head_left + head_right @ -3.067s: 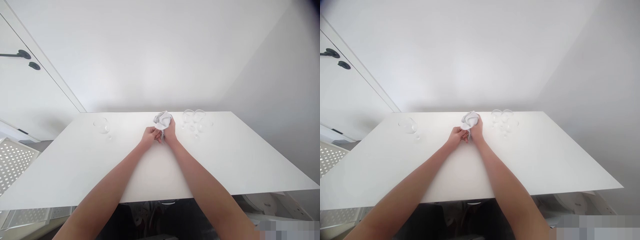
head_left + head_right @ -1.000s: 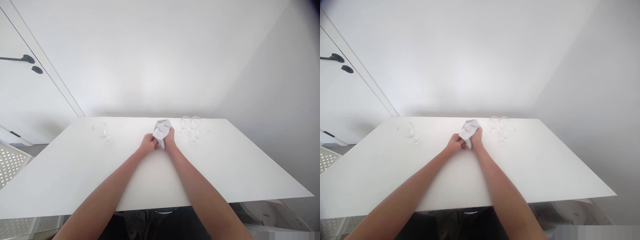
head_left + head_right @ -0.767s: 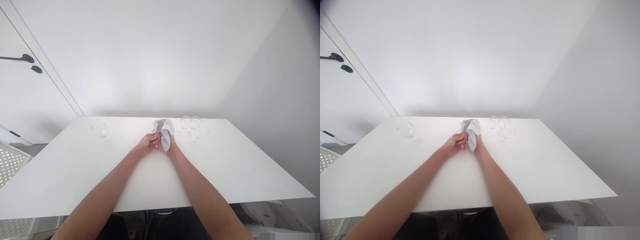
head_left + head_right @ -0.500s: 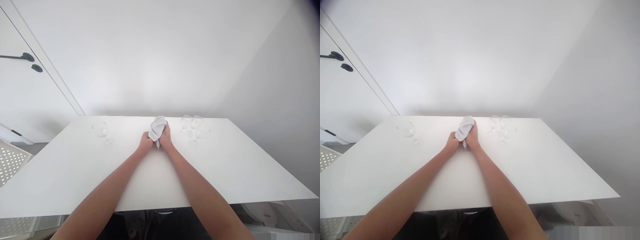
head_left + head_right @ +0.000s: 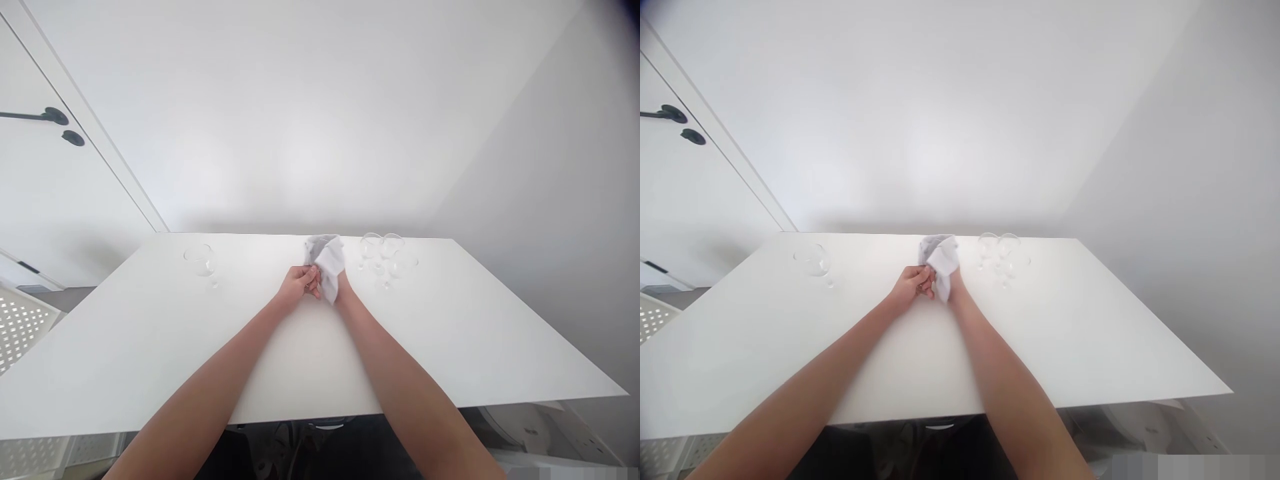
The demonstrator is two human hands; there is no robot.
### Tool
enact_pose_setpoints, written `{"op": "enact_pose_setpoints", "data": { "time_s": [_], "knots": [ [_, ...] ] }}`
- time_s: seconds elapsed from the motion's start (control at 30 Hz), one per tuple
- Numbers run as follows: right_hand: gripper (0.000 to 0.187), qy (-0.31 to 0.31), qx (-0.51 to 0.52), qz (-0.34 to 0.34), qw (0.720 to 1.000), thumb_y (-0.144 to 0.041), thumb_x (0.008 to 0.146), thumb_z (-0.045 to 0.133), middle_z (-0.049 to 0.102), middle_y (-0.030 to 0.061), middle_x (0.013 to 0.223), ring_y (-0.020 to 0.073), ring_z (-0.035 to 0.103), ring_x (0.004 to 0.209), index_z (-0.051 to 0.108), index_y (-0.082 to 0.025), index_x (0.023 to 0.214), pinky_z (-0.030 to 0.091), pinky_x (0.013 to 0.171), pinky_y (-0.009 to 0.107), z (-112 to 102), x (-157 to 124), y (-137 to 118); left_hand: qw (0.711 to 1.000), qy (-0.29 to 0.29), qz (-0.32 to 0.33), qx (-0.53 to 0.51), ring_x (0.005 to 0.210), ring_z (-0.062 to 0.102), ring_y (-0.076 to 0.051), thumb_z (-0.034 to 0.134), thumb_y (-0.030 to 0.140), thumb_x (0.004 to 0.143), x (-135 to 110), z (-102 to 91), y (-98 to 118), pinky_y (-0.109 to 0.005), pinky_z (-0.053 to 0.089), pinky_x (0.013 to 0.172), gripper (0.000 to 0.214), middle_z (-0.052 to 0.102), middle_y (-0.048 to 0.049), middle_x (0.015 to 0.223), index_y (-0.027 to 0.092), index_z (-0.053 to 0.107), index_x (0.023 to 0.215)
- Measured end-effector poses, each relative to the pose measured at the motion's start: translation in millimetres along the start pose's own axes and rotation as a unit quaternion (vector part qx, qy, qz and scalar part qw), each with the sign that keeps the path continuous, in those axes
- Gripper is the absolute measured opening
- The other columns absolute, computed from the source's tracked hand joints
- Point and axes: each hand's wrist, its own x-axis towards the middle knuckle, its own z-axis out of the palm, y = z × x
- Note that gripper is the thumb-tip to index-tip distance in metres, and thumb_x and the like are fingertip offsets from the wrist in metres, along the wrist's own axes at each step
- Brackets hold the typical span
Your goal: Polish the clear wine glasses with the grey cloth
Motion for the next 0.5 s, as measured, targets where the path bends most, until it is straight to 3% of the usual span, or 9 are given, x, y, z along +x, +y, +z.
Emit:
{"op": "enact_pose_setpoints", "data": {
  "time_s": [0.13, 0.23, 0.3, 0.4, 0.5],
  "knots": [
    [0.039, 0.039, 0.012, -0.021, 0.999, -0.056, 0.077, 0.084, 0.072, 0.0050, 0.081, 0.0240, 0.068, 0.080, 0.062, -0.024, 0.085, 0.060, 0.071, 0.039, 18, -1, 1, 0.992, 0.117, 0.047, 0.025, 0.054, 0.044, -0.008, 0.071, 0.020, 0.071, 7, -0.4, -11, -0.024, 0.042, 0.056, 0.031, 0.045, 0.0042, 0.054, 0.019, 0.044, 0.056],
    [0.043, 0.059, 0.003, -0.069, 0.996, -0.045, 0.071, 0.092, 0.077, 0.0073, 0.106, 0.0253, 0.071, 0.096, 0.069, -0.024, 0.101, 0.062, 0.087, 0.041, 26, -2, 1, 0.985, 0.158, 0.071, 0.026, 0.057, 0.030, -0.006, 0.065, 0.011, 0.064, 9, -3.3, -11, -0.022, 0.026, 0.053, 0.028, 0.036, 0.0067, 0.053, 0.019, 0.039, 0.056],
    [0.043, 0.052, 0.015, -0.063, 0.997, -0.045, 0.071, 0.091, 0.078, 0.0080, 0.106, 0.0267, 0.072, 0.098, 0.070, -0.023, 0.101, 0.062, 0.089, 0.043, 27, -3, 0, 0.985, 0.152, 0.075, 0.016, 0.059, 0.033, -0.006, 0.066, 0.012, 0.063, 10, -3.6, -9, -0.022, 0.029, 0.054, 0.025, 0.040, 0.0061, 0.054, 0.018, 0.043, 0.056],
    [0.044, 0.058, 0.060, -0.014, 0.996, -0.049, 0.066, 0.094, 0.077, 0.0067, 0.091, 0.0275, 0.073, 0.089, 0.068, -0.023, 0.089, 0.063, 0.078, 0.042, 23, -2, 0, 0.990, 0.122, 0.070, -0.014, 0.065, 0.049, -0.010, 0.073, 0.026, 0.071, 11, -1.6, -3, -0.025, 0.046, 0.061, 0.020, 0.057, 0.0018, 0.063, 0.017, 0.058, 0.062],
    [0.044, 0.063, 0.084, 0.011, 0.994, -0.051, 0.064, 0.094, 0.075, 0.0041, 0.083, 0.0260, 0.072, 0.084, 0.065, -0.024, 0.084, 0.061, 0.070, 0.039, 16, 0, -1, 0.993, 0.075, 0.047, -0.079, 0.074, 0.062, -0.015, 0.081, 0.049, 0.080, 12, -0.5, 2, -0.031, 0.057, 0.072, 0.037, 0.068, -0.0040, 0.076, 0.015, 0.069, 0.073]
  ]
}}
